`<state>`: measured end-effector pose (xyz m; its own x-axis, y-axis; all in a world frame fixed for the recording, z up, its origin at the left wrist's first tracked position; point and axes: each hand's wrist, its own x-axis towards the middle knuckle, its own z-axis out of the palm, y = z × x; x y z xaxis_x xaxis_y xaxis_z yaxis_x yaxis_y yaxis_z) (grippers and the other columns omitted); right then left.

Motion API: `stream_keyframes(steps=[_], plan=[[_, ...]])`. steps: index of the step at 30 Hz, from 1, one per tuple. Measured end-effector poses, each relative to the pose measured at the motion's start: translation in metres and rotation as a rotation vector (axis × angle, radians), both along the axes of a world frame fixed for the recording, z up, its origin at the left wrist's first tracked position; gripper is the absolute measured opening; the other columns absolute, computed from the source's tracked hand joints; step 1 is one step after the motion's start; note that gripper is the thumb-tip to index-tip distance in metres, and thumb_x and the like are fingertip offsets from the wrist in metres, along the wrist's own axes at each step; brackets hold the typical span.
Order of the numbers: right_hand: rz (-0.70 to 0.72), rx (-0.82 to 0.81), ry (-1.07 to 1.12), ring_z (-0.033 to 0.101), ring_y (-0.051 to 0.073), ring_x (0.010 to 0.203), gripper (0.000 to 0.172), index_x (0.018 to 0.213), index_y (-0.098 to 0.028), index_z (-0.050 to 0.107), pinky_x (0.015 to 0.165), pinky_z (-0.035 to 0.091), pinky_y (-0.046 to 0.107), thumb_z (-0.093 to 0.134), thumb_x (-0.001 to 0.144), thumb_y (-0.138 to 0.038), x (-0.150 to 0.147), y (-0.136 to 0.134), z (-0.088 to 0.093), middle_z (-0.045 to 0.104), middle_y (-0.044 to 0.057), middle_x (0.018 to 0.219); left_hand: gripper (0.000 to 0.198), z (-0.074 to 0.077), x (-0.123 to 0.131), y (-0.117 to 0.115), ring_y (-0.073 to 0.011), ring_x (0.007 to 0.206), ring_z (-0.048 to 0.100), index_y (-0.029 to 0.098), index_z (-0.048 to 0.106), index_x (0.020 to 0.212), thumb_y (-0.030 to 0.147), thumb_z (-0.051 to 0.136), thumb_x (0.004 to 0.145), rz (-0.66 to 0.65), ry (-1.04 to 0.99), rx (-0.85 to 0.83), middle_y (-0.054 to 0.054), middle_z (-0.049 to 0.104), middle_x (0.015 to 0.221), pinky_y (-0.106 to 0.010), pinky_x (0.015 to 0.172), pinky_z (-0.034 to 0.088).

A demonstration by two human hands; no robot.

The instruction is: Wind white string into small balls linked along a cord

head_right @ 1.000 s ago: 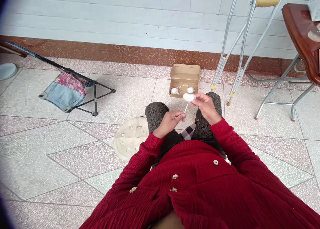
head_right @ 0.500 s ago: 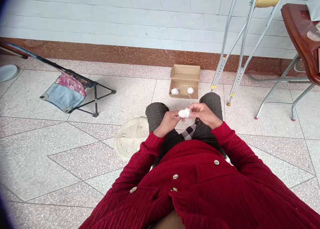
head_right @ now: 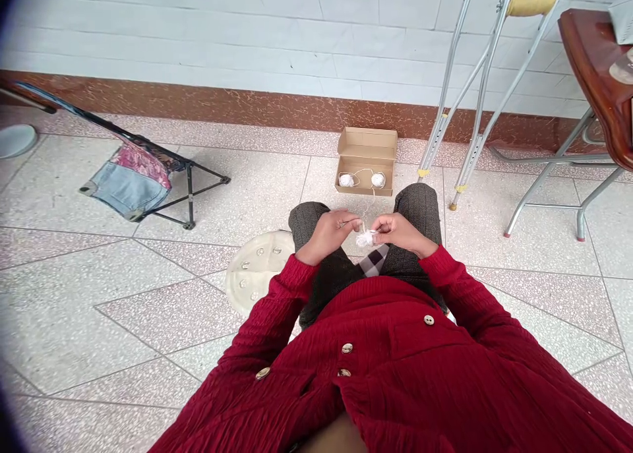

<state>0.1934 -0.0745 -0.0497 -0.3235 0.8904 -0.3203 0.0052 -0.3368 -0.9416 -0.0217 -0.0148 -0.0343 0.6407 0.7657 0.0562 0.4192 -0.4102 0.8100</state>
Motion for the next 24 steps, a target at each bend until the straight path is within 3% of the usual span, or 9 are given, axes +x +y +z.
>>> stream_keyframes(steps=[3,6,10,12,15,17,19,21,24], plan=[[-0.049,-0.061,0.195,0.065,0.014,0.065,0.039,0.082,-0.017,0.069,0.066,0.053,0.029,0.092,0.062,-0.041,-0.002,0.002,0.014,0.071,0.002,0.076,0.035,-0.005,0.008,-0.009,-0.0134,0.068,0.059,0.015,0.068,0.072,0.031,0.051,0.098,0.005,-0.096,-0.156,0.000,0.067,0.070,-0.024,0.071,0.045],[-0.308,-0.008,0.267,0.066,0.014,0.070,0.036,0.083,-0.020,0.070,0.072,0.055,0.030,0.091,0.062,-0.040,0.002,0.016,0.019,0.072,0.001,0.081,0.041,-0.011,0.015,-0.021,-0.0121,0.066,0.058,0.015,0.065,0.066,0.032,0.048,0.099,-0.026,-0.115,-0.229,0.000,0.066,0.068,-0.023,0.070,0.043],[-0.557,0.192,-0.010,0.062,0.016,0.069,0.027,0.079,-0.021,0.068,0.071,0.053,0.032,0.085,0.066,-0.038,0.012,0.033,0.008,0.069,0.001,0.077,0.042,-0.010,0.013,-0.027,-0.0128,0.066,0.057,0.016,0.064,0.064,0.033,0.049,0.099,-0.063,-0.029,-0.154,0.001,0.065,0.066,-0.024,0.070,0.043],[-0.516,0.297,-0.300,0.057,0.015,0.067,0.019,0.074,-0.020,0.068,0.068,0.049,0.031,0.082,0.067,-0.031,0.013,0.033,-0.001,0.067,0.001,0.075,0.038,-0.006,0.009,-0.023,-0.0138,0.067,0.058,0.017,0.065,0.065,0.031,0.051,0.098,-0.047,0.012,-0.074,0.001,0.065,0.066,-0.027,0.077,0.046],[-0.258,0.288,-0.526,0.053,0.013,0.063,0.015,0.066,-0.019,0.068,0.063,0.045,0.028,0.083,0.062,-0.021,0.008,0.022,-0.011,0.063,0.000,0.070,0.033,0.001,0.003,-0.012,-0.0138,0.066,0.059,0.019,0.067,0.066,0.026,0.055,0.096,-0.036,0.031,0.012,0.002,0.066,0.064,-0.033,0.099,0.044],[-0.029,0.123,-0.364,0.056,0.013,0.060,0.020,0.067,-0.018,0.068,0.060,0.046,0.027,0.086,0.059,-0.023,0.002,0.012,-0.011,0.063,-0.001,0.066,0.031,0.001,0.000,-0.005,-0.0137,0.066,0.059,0.019,0.068,0.067,0.024,0.056,0.095,-0.035,0.017,0.016,0.002,0.068,0.066,-0.036,0.105,0.042],[0.092,-0.034,-0.092,0.061,0.015,0.061,0.028,0.074,-0.017,0.069,0.061,0.049,0.028,0.088,0.059,-0.031,-0.002,0.004,-0.005,0.067,0.000,0.067,0.032,-0.001,-0.001,-0.002,-0.0142,0.069,0.060,0.018,0.068,0.067,0.026,0.055,0.096,-0.013,-0.021,-0.024,0.001,0.069,0.069,-0.033,0.097,0.046],[0.020,-0.078,0.111,0.065,0.015,0.064,0.033,0.080,-0.017,0.070,0.064,0.052,0.029,0.090,0.061,-0.037,-0.004,0.002,0.006,0.071,0.001,0.071,0.034,-0.005,0.001,-0.003,-0.0144,0.069,0.060,0.017,0.068,0.069,0.030,0.053,0.097,0.026,-0.072,-0.104,0.000,0.068,0.070,-0.029,0.082,0.048],[-0.263,-0.019,0.234,0.067,0.014,0.068,0.037,0.083,-0.019,0.070,0.070,0.055,0.029,0.092,0.061,-0.040,-0.001,0.011,0.019,0.072,0.001,0.079,0.038,-0.012,0.008,-0.013,-0.0138,0.069,0.061,0.015,0.068,0.069,0.032,0.050,0.098,0.036,-0.132,-0.223,-0.001,0.069,0.071,-0.025,0.073,0.046]])
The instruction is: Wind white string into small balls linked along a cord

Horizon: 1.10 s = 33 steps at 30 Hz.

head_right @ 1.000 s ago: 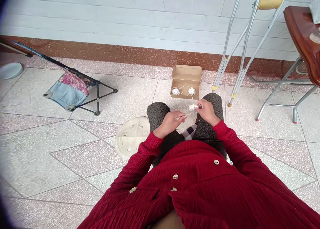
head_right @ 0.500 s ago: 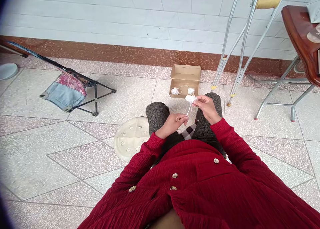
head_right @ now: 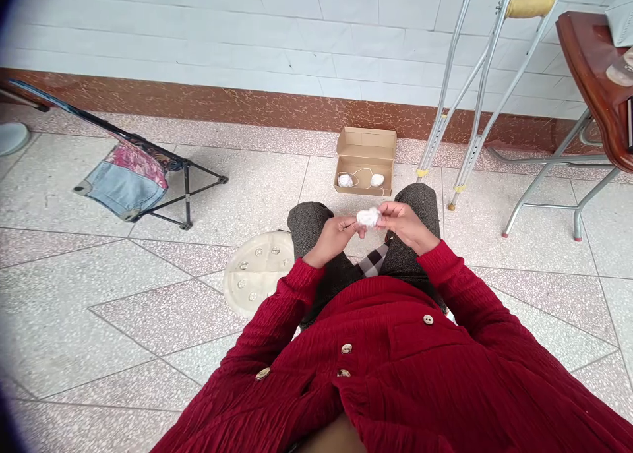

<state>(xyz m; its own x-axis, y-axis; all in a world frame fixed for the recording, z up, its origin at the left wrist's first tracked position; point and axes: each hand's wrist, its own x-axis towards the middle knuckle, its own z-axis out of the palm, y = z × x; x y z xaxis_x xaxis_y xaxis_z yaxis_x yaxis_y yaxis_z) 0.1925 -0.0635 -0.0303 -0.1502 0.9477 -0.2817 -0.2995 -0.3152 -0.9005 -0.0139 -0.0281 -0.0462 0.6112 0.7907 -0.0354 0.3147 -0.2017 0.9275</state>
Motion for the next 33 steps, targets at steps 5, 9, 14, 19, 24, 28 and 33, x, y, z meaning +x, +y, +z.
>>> stream_keyframes(steps=[5,9,14,19,24,28,33], plan=[[-0.318,0.119,-0.235,0.065,0.016,0.071,0.032,0.082,-0.022,0.066,0.073,0.055,0.033,0.086,0.065,-0.041,0.010,0.026,-0.013,0.070,0.001,0.078,0.037,-0.001,0.008,-0.012,-0.0139,0.071,0.061,0.016,0.067,0.067,0.031,0.052,0.097,-0.126,0.064,0.073,0.000,0.068,0.071,-0.025,0.075,0.045],[-0.164,0.195,-0.620,0.060,0.015,0.065,0.026,0.072,-0.019,0.067,0.064,0.049,0.030,0.085,0.061,-0.034,0.007,0.020,-0.040,0.068,0.001,0.074,0.034,0.004,0.001,-0.001,-0.0147,0.069,0.060,0.018,0.068,0.069,0.029,0.052,0.097,-0.087,0.143,0.243,0.000,0.067,0.067,-0.034,0.098,0.045],[0.209,0.034,-0.298,0.062,0.014,0.060,0.032,0.076,-0.018,0.068,0.059,0.049,0.027,0.088,0.061,-0.037,-0.010,-0.006,-0.033,0.067,-0.001,0.065,0.027,0.006,-0.008,0.018,-0.0152,0.073,0.062,0.020,0.071,0.076,0.029,0.055,0.096,-0.029,0.159,0.302,0.000,0.071,0.075,-0.040,0.112,0.038],[0.008,0.043,-0.066,0.064,0.014,0.065,0.038,0.080,-0.019,0.070,0.066,0.055,0.029,0.093,0.059,-0.041,-0.012,0.000,0.008,0.071,0.001,0.075,0.039,-0.003,-0.004,0.012,-0.0155,0.072,0.060,0.017,0.068,0.070,0.035,0.048,0.098,0.014,0.078,0.142,-0.003,0.069,0.074,-0.028,0.080,0.047],[-0.242,0.143,-0.150,0.063,0.015,0.068,0.035,0.081,-0.022,0.067,0.071,0.055,0.031,0.089,0.063,-0.043,-0.004,0.026,0.009,0.069,0.000,0.078,0.040,-0.003,0.002,-0.004,-0.0140,0.069,0.059,0.017,0.064,0.064,0.033,0.048,0.098,-0.073,0.087,0.127,-0.001,0.065,0.068,-0.026,0.075,0.046],[-0.263,0.212,-0.550,0.060,0.016,0.068,0.025,0.076,-0.020,0.064,0.068,0.051,0.031,0.081,0.068,-0.037,-0.002,0.029,-0.023,0.066,0.002,0.078,0.033,0.008,-0.002,0.001,-0.0149,0.069,0.060,0.019,0.068,0.072,0.029,0.050,0.098,-0.064,0.166,0.285,0.000,0.069,0.068,-0.035,0.103,0.044],[-0.053,0.203,-0.582,0.059,0.015,0.068,0.023,0.075,-0.021,0.064,0.065,0.049,0.029,0.080,0.068,-0.035,-0.014,0.002,-0.038,0.065,0.001,0.077,0.020,0.015,-0.012,0.024,-0.0185,0.083,0.066,0.020,0.073,0.085,0.027,0.057,0.094,-0.025,0.192,0.373,-0.004,0.076,0.086,-0.044,0.114,0.036]])
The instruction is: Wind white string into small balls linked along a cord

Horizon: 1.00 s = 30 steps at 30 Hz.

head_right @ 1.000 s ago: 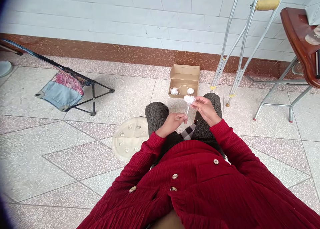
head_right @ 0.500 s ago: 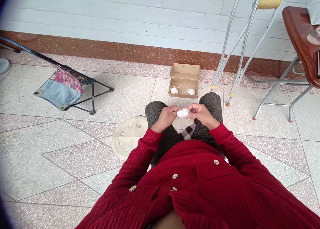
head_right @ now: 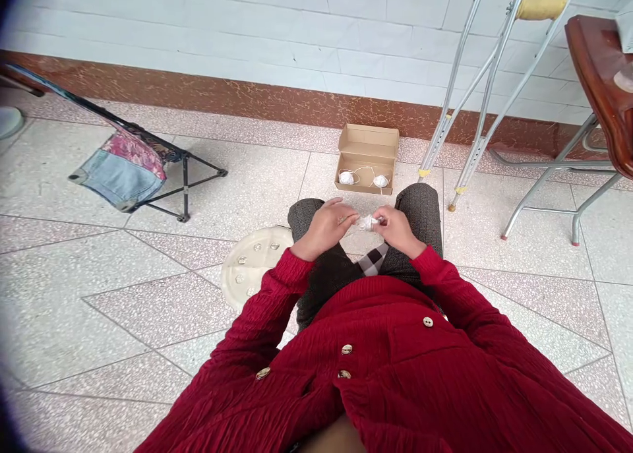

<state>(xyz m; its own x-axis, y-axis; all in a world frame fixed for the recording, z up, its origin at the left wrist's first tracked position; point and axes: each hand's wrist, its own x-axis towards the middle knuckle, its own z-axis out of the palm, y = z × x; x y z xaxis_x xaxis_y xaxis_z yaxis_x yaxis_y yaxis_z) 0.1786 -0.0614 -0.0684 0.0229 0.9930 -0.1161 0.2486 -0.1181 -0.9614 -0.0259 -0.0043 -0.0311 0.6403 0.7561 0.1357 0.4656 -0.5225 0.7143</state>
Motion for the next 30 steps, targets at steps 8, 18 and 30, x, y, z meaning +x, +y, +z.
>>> stream_keyframes(steps=[8,18,30], plan=[[-0.009,-0.144,0.516,0.062,0.013,0.063,0.045,0.085,-0.022,0.060,0.061,0.052,0.026,0.093,0.060,-0.040,-0.011,-0.014,0.029,0.066,-0.003,0.076,0.035,-0.023,0.011,-0.004,-0.0153,0.071,0.062,0.015,0.074,0.080,0.043,0.058,0.092,0.131,-0.325,-0.447,-0.002,0.072,0.076,-0.026,0.068,0.047],[0.128,0.009,0.219,0.061,0.016,0.077,0.044,0.123,-0.031,0.069,0.071,0.056,0.031,0.076,0.079,-0.029,-0.021,-0.021,0.025,0.055,0.000,0.089,0.041,-0.037,0.014,-0.019,-0.0131,0.061,0.057,0.013,0.070,0.064,0.050,0.067,0.082,0.159,-0.383,-0.687,-0.001,0.066,0.060,-0.024,0.062,0.046],[-0.052,0.039,0.098,0.067,0.015,0.069,0.027,0.094,-0.019,0.072,0.062,0.054,0.026,0.077,0.069,-0.026,-0.019,-0.018,0.017,0.069,0.004,0.093,0.030,-0.043,0.013,-0.021,-0.0099,0.058,0.051,0.012,0.067,0.063,0.021,0.056,0.089,0.087,-0.189,-0.572,0.000,0.064,0.061,-0.022,0.062,0.039]])
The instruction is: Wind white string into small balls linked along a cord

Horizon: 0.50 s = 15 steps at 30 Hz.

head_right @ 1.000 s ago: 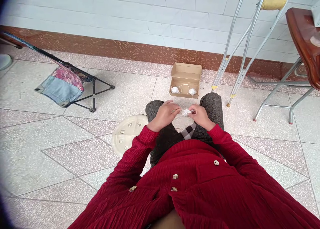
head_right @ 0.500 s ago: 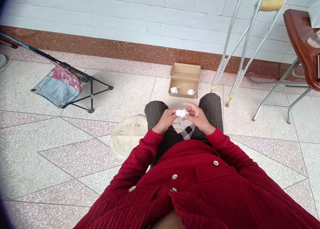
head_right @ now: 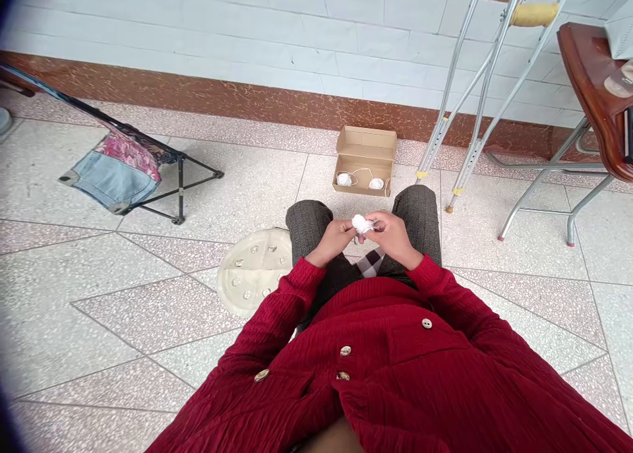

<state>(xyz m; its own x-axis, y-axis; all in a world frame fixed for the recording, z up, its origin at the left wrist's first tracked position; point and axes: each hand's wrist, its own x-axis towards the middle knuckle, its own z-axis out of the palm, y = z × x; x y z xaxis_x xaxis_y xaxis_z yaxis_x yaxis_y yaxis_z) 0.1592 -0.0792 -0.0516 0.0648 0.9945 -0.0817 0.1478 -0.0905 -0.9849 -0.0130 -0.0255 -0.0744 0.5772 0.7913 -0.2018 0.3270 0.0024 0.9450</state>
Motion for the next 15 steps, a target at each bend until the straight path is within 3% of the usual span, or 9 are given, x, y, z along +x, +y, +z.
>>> stream_keyframes(steps=[4,8,12,15], plan=[[-0.147,-0.079,0.095,0.069,0.019,0.067,0.037,0.093,-0.019,0.070,0.065,0.057,0.031,0.082,0.061,-0.031,0.017,0.021,-0.010,0.072,0.002,0.078,0.038,0.000,-0.009,-0.011,-0.0122,0.060,0.054,0.014,0.067,0.064,0.029,0.053,0.096,-0.101,0.141,0.135,-0.001,0.065,0.063,-0.024,0.065,0.040],[-0.211,-0.075,-0.054,0.067,0.019,0.067,0.028,0.088,-0.018,0.070,0.066,0.055,0.032,0.075,0.062,-0.026,0.029,0.034,-0.027,0.071,0.003,0.079,0.031,0.010,-0.014,-0.022,-0.0173,0.070,0.061,0.017,0.070,0.073,0.026,0.053,0.098,-0.225,0.355,0.476,-0.004,0.068,0.069,-0.030,0.080,0.046],[-0.071,0.034,-0.383,0.063,0.017,0.073,0.020,0.082,-0.018,0.071,0.072,0.050,0.031,0.068,0.063,-0.013,0.016,0.019,-0.039,0.069,0.004,0.086,0.028,0.025,-0.012,-0.010,-0.0194,0.079,0.065,0.016,0.073,0.085,0.024,0.050,0.100,-0.286,0.373,0.758,-0.007,0.072,0.080,-0.041,0.107,0.040],[0.048,0.039,-0.376,0.061,0.016,0.072,0.020,0.084,-0.019,0.069,0.071,0.049,0.029,0.067,0.065,-0.012,-0.001,-0.001,-0.036,0.067,0.002,0.085,0.028,0.027,-0.012,0.011,-0.0196,0.083,0.065,0.016,0.073,0.085,0.023,0.050,0.100,-0.225,0.323,0.769,-0.006,0.072,0.082,-0.041,0.107,0.039]])
